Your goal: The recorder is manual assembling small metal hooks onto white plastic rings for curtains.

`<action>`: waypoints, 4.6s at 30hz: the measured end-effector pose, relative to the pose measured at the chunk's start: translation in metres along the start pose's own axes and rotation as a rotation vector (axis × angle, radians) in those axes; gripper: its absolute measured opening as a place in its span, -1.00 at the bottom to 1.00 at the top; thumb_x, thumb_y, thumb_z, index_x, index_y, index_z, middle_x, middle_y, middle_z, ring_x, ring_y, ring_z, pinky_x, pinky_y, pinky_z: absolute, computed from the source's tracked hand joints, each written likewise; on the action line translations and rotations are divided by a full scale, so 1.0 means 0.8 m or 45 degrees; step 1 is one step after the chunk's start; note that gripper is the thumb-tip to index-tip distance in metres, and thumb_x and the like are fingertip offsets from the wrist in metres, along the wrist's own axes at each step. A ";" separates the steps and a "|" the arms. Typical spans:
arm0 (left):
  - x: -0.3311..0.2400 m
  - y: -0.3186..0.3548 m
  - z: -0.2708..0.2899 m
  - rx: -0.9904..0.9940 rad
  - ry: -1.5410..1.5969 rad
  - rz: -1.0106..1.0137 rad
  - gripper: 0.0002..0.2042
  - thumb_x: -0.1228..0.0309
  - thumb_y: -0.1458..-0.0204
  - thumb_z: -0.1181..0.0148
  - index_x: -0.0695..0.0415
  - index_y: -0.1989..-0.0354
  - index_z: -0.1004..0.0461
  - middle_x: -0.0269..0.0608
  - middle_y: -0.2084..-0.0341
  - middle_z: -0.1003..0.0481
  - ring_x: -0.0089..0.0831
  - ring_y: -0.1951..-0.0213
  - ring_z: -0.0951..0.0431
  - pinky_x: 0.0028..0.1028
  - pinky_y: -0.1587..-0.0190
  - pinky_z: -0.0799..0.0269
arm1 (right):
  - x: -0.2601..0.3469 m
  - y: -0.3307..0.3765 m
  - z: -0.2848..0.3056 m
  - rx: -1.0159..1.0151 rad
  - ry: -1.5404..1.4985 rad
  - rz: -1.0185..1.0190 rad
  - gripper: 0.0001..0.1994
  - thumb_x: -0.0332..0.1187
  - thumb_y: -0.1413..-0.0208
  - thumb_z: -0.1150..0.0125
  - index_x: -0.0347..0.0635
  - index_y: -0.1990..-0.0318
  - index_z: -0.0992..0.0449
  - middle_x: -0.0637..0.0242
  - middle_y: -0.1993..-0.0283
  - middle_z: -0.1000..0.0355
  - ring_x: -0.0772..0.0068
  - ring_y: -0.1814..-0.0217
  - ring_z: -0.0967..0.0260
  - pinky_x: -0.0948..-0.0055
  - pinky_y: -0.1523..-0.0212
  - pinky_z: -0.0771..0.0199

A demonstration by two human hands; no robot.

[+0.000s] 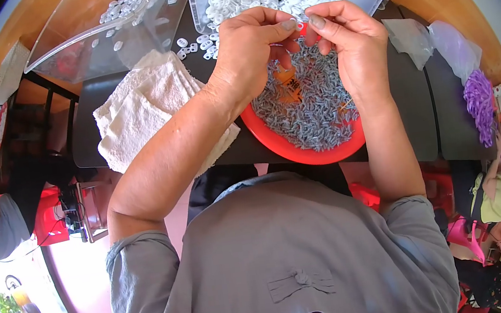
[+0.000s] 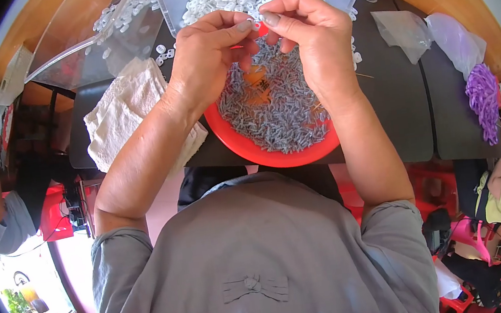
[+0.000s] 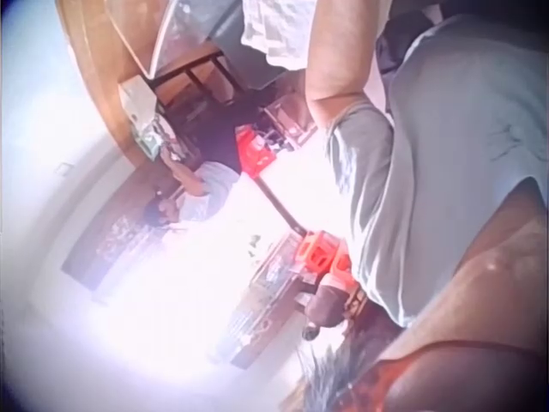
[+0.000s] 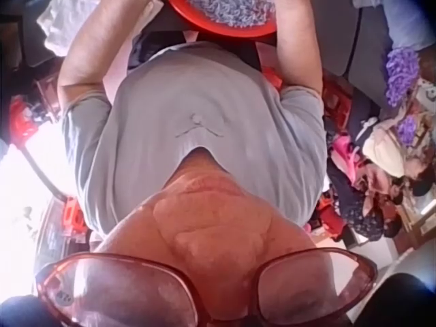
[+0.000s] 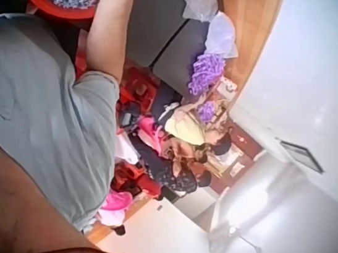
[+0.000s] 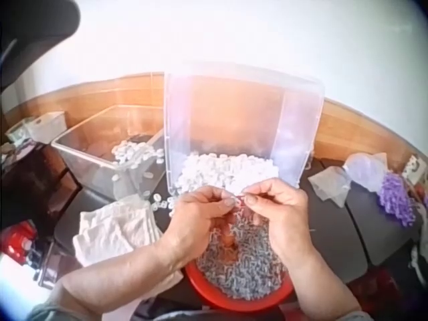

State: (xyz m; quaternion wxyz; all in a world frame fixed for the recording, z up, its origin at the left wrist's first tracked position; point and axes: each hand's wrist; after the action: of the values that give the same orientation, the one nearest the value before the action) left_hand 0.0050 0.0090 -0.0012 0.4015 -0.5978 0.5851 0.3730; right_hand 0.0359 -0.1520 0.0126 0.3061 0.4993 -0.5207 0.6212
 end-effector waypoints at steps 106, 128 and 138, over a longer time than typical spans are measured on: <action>0.016 -0.009 0.009 0.001 -0.248 0.125 -0.86 0.46 -0.09 -0.16 0.31 0.39 -0.48 -0.23 0.60 -0.46 -0.55 0.65 -0.41 -0.57 0.64 -0.27 | -0.015 0.010 0.044 0.594 1.680 0.495 -0.88 -0.50 0.07 -0.13 -0.08 0.37 -0.53 0.31 0.41 -0.41 0.13 0.38 -0.41 0.24 0.35 -0.39; 0.015 -0.007 0.009 0.006 -0.311 0.131 -0.88 0.47 -0.11 -0.14 0.30 0.35 -0.47 -0.26 0.58 -0.45 -0.56 0.61 -0.42 -0.59 0.61 -0.27 | -0.011 0.013 0.039 0.566 1.428 0.512 -0.95 -0.48 0.08 -0.17 -0.13 0.41 -0.51 0.28 0.42 -0.37 0.13 0.36 -0.41 0.21 0.36 -0.38; 0.018 -0.008 0.009 0.009 -0.319 0.127 -0.87 0.46 -0.11 -0.14 0.30 0.36 -0.48 -0.25 0.58 -0.47 -0.56 0.61 -0.42 -0.60 0.62 -0.28 | -0.031 0.017 0.033 0.594 1.672 0.668 -0.92 -0.53 0.07 -0.12 -0.14 0.41 -0.50 0.30 0.39 -0.40 0.18 0.33 -0.43 0.21 0.39 -0.42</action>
State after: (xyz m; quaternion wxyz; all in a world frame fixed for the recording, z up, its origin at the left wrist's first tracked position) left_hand 0.0123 0.0097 -0.0168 0.4544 -0.5152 0.5609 0.4620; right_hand 0.0394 -0.1777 -0.0163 0.2819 -0.0633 -0.1874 0.9388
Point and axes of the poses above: each hand's wrist, its own y-axis away from the middle knuckle, its own z-axis out of the back of the hand, x = y × z
